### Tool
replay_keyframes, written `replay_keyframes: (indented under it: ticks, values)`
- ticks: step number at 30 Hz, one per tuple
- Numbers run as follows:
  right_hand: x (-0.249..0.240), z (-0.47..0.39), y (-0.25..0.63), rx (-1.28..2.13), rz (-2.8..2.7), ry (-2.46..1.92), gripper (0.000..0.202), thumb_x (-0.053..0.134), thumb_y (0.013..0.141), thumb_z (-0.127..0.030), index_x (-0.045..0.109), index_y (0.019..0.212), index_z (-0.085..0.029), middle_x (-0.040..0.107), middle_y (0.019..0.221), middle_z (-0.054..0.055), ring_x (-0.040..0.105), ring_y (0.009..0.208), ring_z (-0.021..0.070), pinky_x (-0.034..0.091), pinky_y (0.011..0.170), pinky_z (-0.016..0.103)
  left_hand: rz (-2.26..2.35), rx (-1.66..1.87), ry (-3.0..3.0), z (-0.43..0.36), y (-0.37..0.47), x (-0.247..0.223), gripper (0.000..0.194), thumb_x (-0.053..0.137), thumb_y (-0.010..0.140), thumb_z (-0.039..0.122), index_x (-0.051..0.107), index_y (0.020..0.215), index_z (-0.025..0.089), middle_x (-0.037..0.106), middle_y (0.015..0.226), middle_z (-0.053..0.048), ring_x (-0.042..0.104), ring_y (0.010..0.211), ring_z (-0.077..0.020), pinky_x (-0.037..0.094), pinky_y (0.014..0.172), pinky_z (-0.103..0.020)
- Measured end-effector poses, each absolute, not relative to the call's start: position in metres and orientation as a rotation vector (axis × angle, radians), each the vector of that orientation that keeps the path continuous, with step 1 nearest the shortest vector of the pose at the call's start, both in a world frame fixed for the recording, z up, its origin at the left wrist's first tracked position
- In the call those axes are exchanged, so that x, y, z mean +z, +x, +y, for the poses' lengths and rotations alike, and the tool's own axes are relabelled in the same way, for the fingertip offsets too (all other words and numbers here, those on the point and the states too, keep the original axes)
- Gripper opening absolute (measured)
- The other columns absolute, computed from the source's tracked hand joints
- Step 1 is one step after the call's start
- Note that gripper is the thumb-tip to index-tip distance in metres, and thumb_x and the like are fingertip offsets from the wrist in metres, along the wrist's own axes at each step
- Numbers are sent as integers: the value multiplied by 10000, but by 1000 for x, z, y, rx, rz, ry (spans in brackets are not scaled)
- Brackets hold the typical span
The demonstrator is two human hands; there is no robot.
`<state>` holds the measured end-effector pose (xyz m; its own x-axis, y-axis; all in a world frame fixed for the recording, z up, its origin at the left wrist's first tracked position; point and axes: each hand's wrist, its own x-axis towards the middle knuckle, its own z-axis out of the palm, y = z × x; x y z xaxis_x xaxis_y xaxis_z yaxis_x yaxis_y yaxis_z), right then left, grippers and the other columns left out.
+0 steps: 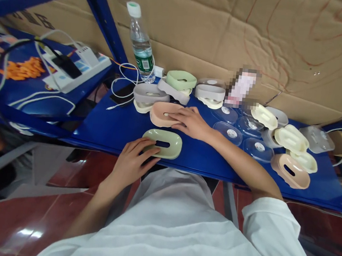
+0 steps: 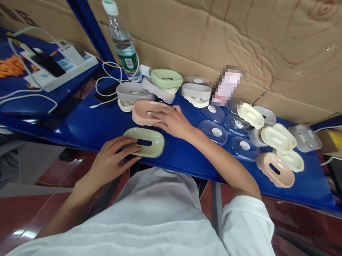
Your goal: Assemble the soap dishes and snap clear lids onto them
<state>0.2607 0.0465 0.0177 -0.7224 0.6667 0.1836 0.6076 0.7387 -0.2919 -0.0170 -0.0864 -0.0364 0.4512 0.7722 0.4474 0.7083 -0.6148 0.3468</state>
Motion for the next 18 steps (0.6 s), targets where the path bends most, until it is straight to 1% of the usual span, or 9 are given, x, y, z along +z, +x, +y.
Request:
replay_keyframes:
  ticks: [2, 4, 6, 9, 12, 15, 18]
  values:
    - [20, 48, 264, 336, -2653, -985, 431, 575, 1104, -441, 669, 1471, -236, 696, 1468, 161, 611, 1365, 323, 362, 1082, 471, 1308, 894, 2579, -83, -16, -38, 221, 675, 1048, 387, 752, 1238, 307, 751, 1326, -91, 650, 1348, -319, 538, 1086, -487]
    - [22, 45, 268, 351, -2651, -960, 401, 534, 1122, -437, 675, 1428, -219, 676, 1499, 163, 585, 1409, 312, 340, 1097, 461, 1289, 907, 2576, -80, -14, -40, 225, 677, 1047, 383, 752, 1243, 303, 746, 1325, -95, 650, 1340, -317, 528, 1095, -488]
    - [22, 42, 270, 367, -2660, -944, 394, 482, 1142, -419, 645, 1430, -205, 641, 1550, 167, 566, 1445, 303, 332, 1104, 453, 1269, 911, 2567, -76, -11, -41, 226, 675, 1046, 382, 756, 1240, 300, 744, 1316, -97, 651, 1330, -314, 518, 1110, -495]
    - [22, 38, 270, 359, -2676, -945, 393, 445, 1154, -396, 591, 1462, -200, 665, 1522, 166, 605, 1393, 300, 334, 1074, 446, 1250, 884, 2560, -71, -7, -42, 232, 669, 1046, 389, 761, 1241, 306, 738, 1315, -98, 647, 1330, -312, 512, 1118, -502]
    - [21, 38, 265, 257, -2711, -958, 361, 451, 1152, -358, 579, 1439, -180, 683, 1485, 173, 615, 1350, 317, 324, 1065, 456, 1242, 870, 2578, -66, -5, -41, 236, 656, 1055, 389, 751, 1251, 298, 732, 1325, -100, 635, 1349, -310, 509, 1117, -497]
    - [21, 40, 259, 117, -2767, -970, 305, 459, 1145, -301, 598, 1368, -147, 697, 1427, 188, 604, 1328, 335, 328, 1082, 468, 1223, 862, 2599, -62, -5, -37, 230, 645, 1064, 393, 745, 1241, 284, 729, 1324, -101, 633, 1348, -311, 508, 1117, -493]
    - [23, 45, 254, 26, -2800, -943, 289, 427, 1156, -319, 629, 1257, -139, 729, 1320, 183, 613, 1275, 330, 335, 1116, 477, 1191, 836, 2605, -59, -6, -35, 245, 648, 1063, 403, 737, 1263, 293, 726, 1318, -97, 643, 1333, -307, 507, 1133, -494]
